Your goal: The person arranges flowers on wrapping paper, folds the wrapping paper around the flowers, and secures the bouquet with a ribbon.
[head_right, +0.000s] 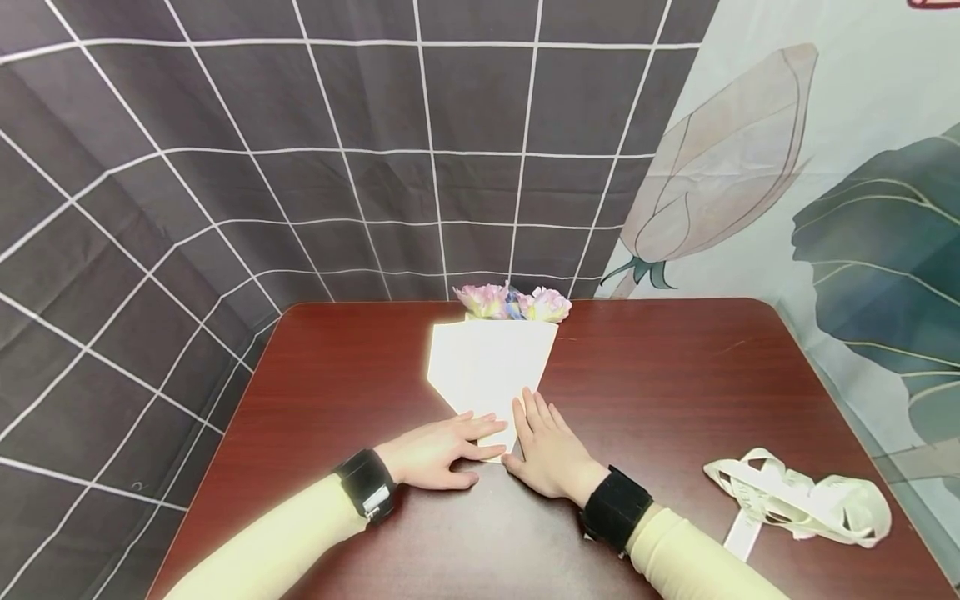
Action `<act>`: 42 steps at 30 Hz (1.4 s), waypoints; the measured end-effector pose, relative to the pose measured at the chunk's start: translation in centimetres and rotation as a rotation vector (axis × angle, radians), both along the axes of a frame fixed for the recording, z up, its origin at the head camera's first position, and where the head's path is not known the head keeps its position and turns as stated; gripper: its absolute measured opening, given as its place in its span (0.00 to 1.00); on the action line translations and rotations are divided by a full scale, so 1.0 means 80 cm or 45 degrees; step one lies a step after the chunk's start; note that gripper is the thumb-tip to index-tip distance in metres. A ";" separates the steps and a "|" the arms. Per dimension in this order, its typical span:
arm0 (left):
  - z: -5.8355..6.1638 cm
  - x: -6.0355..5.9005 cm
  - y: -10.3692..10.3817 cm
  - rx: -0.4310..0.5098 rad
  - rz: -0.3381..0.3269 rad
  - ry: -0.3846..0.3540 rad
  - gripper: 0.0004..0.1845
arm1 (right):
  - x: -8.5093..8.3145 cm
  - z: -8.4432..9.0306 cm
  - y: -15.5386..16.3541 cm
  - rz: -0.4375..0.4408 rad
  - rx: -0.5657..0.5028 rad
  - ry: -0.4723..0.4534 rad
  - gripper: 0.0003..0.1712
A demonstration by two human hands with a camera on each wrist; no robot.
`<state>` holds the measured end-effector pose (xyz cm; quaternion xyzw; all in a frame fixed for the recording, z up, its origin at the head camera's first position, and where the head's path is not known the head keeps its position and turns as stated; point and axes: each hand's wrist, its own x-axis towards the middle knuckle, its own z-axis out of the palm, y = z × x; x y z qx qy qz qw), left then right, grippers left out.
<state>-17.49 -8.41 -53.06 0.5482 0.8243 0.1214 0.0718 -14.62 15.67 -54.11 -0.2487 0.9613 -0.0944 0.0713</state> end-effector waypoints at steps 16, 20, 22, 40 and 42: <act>0.001 0.002 -0.002 -0.017 -0.002 0.008 0.29 | -0.001 0.001 -0.006 -0.023 -0.017 -0.085 0.50; 0.000 0.002 -0.002 -0.019 0.004 0.008 0.29 | -0.002 -0.001 -0.001 0.001 -0.003 -0.057 0.49; 0.000 0.001 -0.001 -0.018 0.007 0.003 0.29 | -0.003 0.000 0.003 0.016 -0.002 -0.036 0.48; 0.003 0.003 0.001 -0.009 0.012 -0.006 0.29 | -0.033 0.001 0.017 -0.081 0.008 -0.048 0.45; 0.003 0.003 0.002 -0.008 0.010 -0.015 0.28 | -0.037 0.003 0.020 -0.102 0.008 -0.042 0.44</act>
